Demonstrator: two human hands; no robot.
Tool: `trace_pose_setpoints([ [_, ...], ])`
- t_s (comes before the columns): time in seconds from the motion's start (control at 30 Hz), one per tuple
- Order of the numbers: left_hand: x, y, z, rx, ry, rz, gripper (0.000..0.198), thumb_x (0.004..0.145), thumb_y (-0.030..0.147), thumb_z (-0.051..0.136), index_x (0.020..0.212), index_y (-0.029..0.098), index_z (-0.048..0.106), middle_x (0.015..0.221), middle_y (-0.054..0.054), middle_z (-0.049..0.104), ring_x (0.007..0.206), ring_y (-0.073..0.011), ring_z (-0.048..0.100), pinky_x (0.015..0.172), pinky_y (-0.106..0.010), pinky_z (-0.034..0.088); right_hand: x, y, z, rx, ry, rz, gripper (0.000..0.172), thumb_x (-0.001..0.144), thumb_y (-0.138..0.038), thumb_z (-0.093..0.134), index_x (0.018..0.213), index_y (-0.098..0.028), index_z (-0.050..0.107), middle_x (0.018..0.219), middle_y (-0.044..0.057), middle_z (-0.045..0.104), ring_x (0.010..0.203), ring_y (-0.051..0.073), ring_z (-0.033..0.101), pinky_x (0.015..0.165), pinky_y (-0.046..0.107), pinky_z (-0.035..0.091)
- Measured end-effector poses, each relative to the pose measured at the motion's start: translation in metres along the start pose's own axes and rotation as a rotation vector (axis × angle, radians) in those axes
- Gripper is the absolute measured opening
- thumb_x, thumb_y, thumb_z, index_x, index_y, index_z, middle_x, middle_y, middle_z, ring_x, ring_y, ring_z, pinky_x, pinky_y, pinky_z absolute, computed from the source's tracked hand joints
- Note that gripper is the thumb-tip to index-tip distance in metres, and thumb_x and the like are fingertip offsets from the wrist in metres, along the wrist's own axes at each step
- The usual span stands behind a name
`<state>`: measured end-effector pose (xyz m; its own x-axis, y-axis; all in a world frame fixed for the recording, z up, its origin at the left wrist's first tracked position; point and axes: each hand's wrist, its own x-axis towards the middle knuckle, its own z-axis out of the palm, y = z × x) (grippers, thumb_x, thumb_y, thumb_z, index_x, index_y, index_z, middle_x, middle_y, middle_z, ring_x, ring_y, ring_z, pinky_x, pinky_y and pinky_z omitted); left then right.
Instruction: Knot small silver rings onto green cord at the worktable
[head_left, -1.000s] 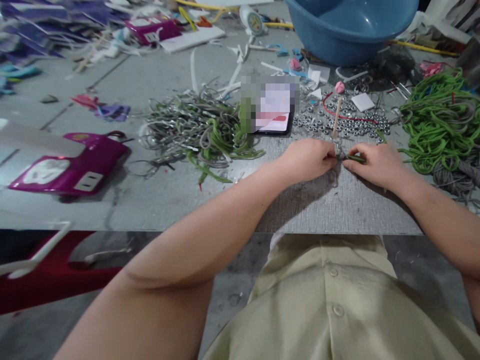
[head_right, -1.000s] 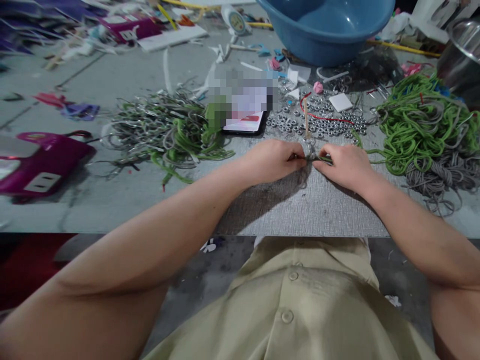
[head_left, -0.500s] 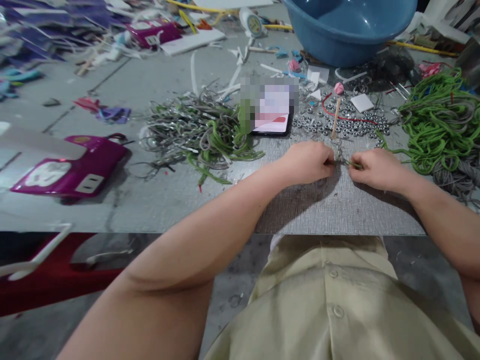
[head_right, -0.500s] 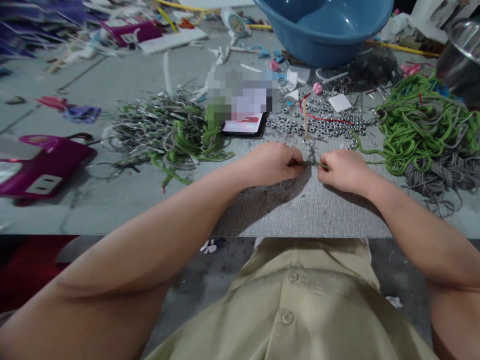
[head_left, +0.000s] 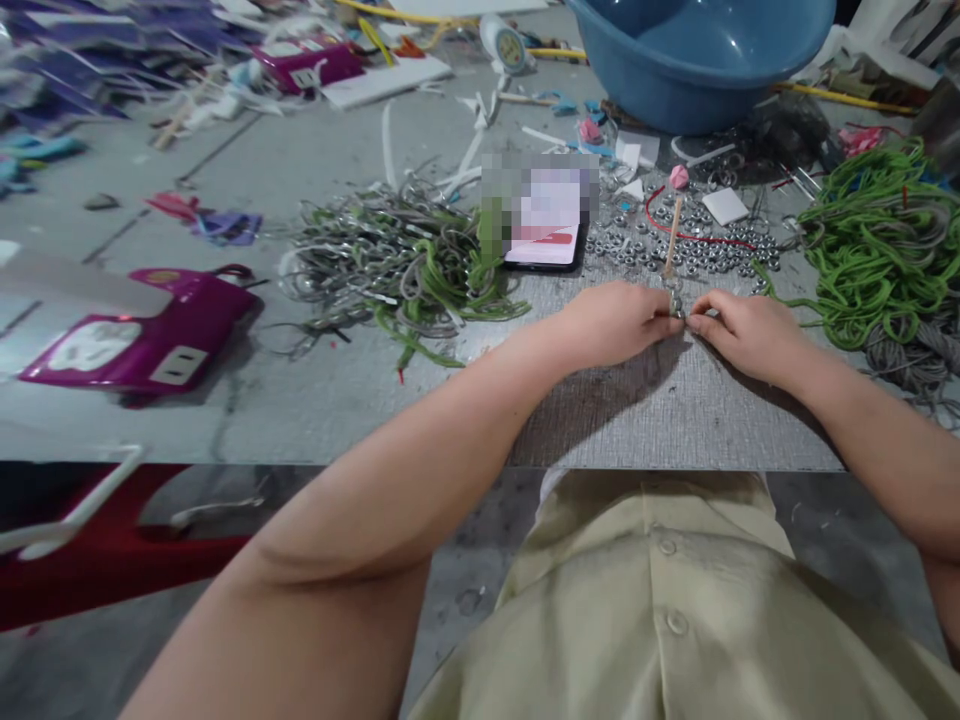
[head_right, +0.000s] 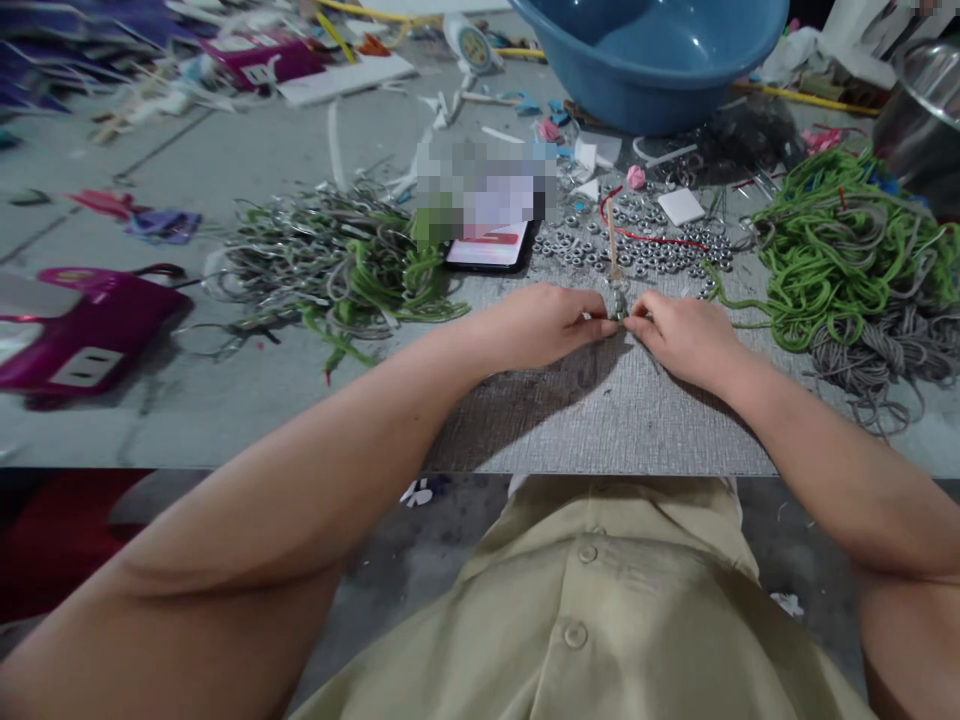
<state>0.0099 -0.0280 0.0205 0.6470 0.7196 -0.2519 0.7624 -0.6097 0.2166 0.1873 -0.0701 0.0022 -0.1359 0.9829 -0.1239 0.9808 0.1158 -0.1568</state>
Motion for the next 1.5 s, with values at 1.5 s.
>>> trace_pose_setpoints([
  [1.5, 0.0, 0.0, -0.002, 0.066, -0.036, 0.024, 0.026, 0.084, 0.025, 0.049, 0.09, 0.02, 0.074, 0.073, -0.006, 0.069, 0.067, -0.0188, 0.059, 0.06, -0.03, 0.03, -0.002, -0.003, -0.023, 0.007, -0.295, -0.072, 0.023, 0.082, -0.022, 0.055, 0.061, -0.023, 0.044, 0.053, -0.005, 0.041, 0.052, 0.012, 0.035, 0.055, 0.028, 0.025],
])
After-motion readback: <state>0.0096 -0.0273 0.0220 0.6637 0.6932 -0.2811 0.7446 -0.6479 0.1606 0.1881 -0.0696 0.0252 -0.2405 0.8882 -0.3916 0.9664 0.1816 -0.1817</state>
